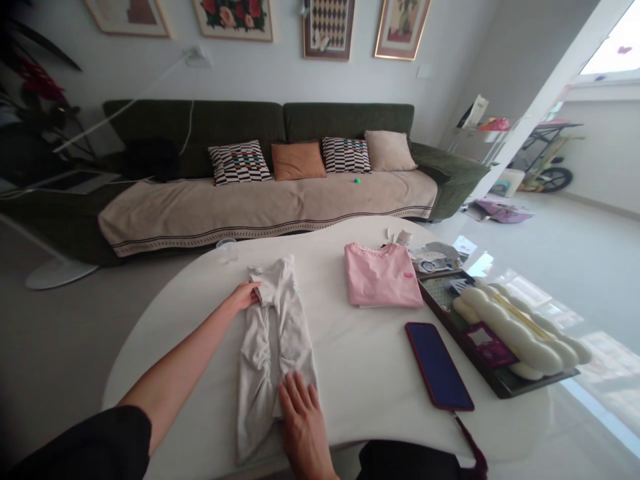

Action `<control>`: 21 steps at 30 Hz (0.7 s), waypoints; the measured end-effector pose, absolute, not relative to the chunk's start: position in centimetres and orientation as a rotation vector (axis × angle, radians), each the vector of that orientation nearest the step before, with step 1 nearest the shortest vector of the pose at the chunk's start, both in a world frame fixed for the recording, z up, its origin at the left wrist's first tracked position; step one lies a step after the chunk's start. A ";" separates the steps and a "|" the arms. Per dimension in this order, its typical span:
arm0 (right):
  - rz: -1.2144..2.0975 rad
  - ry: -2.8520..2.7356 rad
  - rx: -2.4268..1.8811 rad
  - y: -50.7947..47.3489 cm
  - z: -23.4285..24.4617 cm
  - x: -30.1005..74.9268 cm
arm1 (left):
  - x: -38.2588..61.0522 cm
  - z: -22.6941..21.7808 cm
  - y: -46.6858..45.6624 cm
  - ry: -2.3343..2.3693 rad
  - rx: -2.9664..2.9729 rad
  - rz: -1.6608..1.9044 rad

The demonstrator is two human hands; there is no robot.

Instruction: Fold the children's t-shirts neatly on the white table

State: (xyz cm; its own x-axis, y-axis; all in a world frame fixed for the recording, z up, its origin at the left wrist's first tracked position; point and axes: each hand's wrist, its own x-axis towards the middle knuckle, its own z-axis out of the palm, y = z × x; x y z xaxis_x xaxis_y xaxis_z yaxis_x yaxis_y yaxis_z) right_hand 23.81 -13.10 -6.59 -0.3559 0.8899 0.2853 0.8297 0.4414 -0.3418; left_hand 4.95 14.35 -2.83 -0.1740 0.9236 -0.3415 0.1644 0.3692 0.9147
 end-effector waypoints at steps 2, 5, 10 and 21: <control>0.188 -2.253 -1.500 -13.4 -6.4 23.8 | 5.0 -3.2 14.7 1.712 1.047 0.938; 0.201 -2.253 -1.497 -13.9 -5.4 24.1 | 4.8 -3.1 15.1 1.890 1.170 0.954; 0.179 -2.347 -1.392 -14.6 -4.4 24.1 | 5.1 -2.9 14.6 2.014 1.428 0.928; 0.138 -2.322 -1.450 -12.1 -6.3 25.0 | 9.9 -1.2 22.1 1.770 1.787 0.705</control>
